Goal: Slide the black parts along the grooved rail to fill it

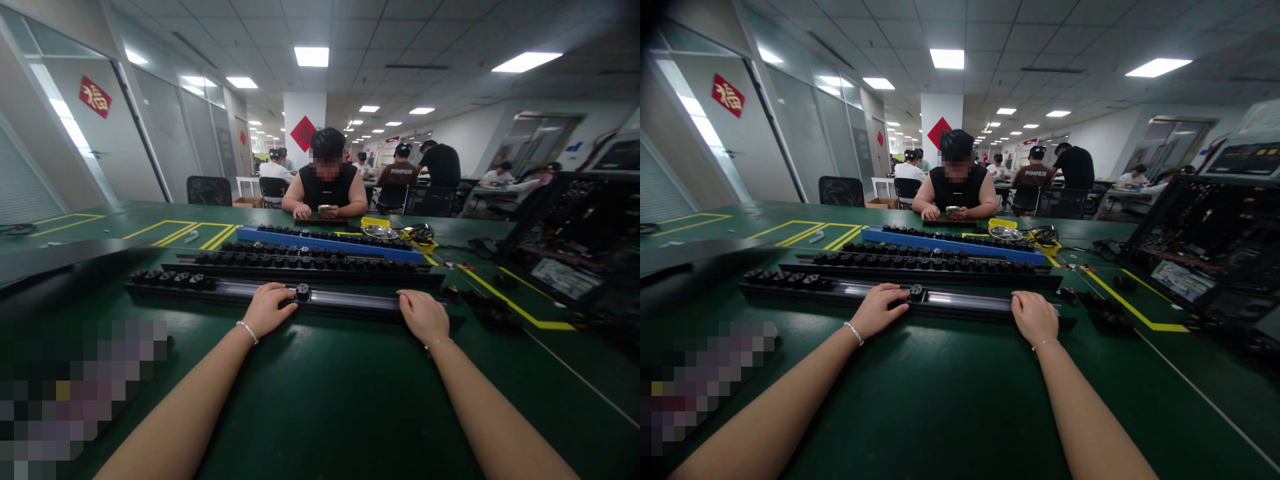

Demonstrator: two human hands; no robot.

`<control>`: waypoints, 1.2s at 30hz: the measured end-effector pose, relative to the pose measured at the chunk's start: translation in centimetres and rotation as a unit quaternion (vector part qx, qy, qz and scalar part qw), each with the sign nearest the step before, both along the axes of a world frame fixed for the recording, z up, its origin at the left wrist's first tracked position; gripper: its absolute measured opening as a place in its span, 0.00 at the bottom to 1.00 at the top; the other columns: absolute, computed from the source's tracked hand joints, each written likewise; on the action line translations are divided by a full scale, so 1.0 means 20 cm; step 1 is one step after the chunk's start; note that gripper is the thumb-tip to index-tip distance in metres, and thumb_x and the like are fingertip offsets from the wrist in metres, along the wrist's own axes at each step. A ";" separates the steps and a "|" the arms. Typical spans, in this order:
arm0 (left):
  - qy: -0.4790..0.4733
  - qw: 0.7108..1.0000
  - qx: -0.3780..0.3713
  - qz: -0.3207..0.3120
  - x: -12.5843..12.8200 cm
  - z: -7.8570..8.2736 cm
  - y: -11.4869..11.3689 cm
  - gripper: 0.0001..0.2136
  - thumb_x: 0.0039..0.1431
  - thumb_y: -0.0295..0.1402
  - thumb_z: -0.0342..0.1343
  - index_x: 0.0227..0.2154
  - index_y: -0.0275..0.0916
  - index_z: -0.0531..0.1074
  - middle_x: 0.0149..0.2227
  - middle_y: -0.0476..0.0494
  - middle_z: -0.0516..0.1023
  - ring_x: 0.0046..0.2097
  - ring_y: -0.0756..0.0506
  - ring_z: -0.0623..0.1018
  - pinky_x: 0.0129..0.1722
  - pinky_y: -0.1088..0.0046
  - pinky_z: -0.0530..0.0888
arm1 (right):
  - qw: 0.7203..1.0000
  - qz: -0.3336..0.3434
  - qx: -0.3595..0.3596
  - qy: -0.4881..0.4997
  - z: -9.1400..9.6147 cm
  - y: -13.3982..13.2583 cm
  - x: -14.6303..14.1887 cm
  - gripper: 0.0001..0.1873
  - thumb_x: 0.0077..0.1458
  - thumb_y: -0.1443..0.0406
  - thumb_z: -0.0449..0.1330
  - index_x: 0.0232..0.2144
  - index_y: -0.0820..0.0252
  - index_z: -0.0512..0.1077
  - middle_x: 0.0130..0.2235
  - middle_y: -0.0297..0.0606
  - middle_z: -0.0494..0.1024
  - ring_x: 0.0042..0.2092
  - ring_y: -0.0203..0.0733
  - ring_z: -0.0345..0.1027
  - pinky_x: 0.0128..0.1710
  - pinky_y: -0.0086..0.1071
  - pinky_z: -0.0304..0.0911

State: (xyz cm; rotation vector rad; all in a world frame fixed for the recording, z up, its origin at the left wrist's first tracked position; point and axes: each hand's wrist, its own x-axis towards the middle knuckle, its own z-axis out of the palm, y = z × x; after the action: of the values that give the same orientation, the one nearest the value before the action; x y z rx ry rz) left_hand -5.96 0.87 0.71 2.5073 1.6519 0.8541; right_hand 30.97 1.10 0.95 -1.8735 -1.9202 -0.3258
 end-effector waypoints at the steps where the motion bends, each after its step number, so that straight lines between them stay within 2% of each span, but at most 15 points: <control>1: -0.001 1.000 0.001 -0.002 0.00 0.00 0.00 0.14 0.53 0.40 0.54 0.41 0.43 0.74 0.43 0.46 0.77 0.50 0.42 0.69 0.53 0.60 0.63 | 1.000 0.001 0.002 0.000 0.00 0.00 0.00 0.20 0.57 0.61 0.43 0.39 0.56 0.73 0.44 0.36 0.76 0.47 0.42 0.65 0.43 0.36 0.58; 9: -0.022 1.000 0.010 -0.005 0.01 0.01 -0.01 0.12 0.52 0.37 0.54 0.38 0.40 0.75 0.42 0.43 0.77 0.49 0.42 0.70 0.52 0.59 0.65 | 1.000 0.007 0.013 0.000 -0.02 0.01 0.01 0.20 0.56 0.61 0.44 0.39 0.56 0.74 0.43 0.37 0.76 0.46 0.42 0.66 0.43 0.36 0.58; 22: -0.021 0.999 -0.005 -0.029 0.00 0.00 0.00 0.13 0.54 0.37 0.52 0.40 0.42 0.75 0.43 0.46 0.78 0.52 0.43 0.70 0.54 0.60 0.64 | 1.000 0.003 -0.001 0.002 -0.01 0.01 0.00 0.20 0.57 0.60 0.42 0.40 0.56 0.73 0.44 0.36 0.76 0.46 0.43 0.65 0.43 0.37 0.59; 27: -0.010 0.999 -0.006 -0.037 0.00 0.00 0.01 0.13 0.54 0.37 0.52 0.41 0.42 0.75 0.44 0.47 0.77 0.51 0.43 0.70 0.53 0.60 0.65 | 0.999 0.022 0.043 0.003 -0.02 0.01 0.00 0.18 0.56 0.62 0.45 0.39 0.58 0.73 0.43 0.39 0.76 0.46 0.44 0.65 0.45 0.39 0.58; 31: -0.004 0.999 -0.006 -0.044 0.00 0.00 0.01 0.14 0.54 0.37 0.52 0.42 0.43 0.74 0.44 0.47 0.77 0.50 0.43 0.71 0.52 0.61 0.65 | 0.994 0.077 0.072 0.013 -0.03 0.00 -0.08 0.17 0.55 0.62 0.46 0.40 0.60 0.72 0.44 0.41 0.75 0.48 0.44 0.64 0.47 0.39 0.57; 36: 0.010 0.998 -0.013 -0.056 0.00 0.01 0.00 0.14 0.54 0.37 0.52 0.43 0.45 0.73 0.45 0.48 0.77 0.50 0.44 0.72 0.51 0.61 0.64 | 0.983 0.177 0.046 0.012 -0.03 -0.04 -0.31 0.16 0.55 0.63 0.47 0.42 0.59 0.71 0.45 0.41 0.74 0.49 0.43 0.63 0.48 0.37 0.56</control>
State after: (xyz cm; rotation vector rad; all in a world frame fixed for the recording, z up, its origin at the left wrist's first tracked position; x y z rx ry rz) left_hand -6.02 0.78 0.98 2.5689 1.5019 0.7945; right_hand 24.71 0.30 0.42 -1.4350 -2.1323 -0.2712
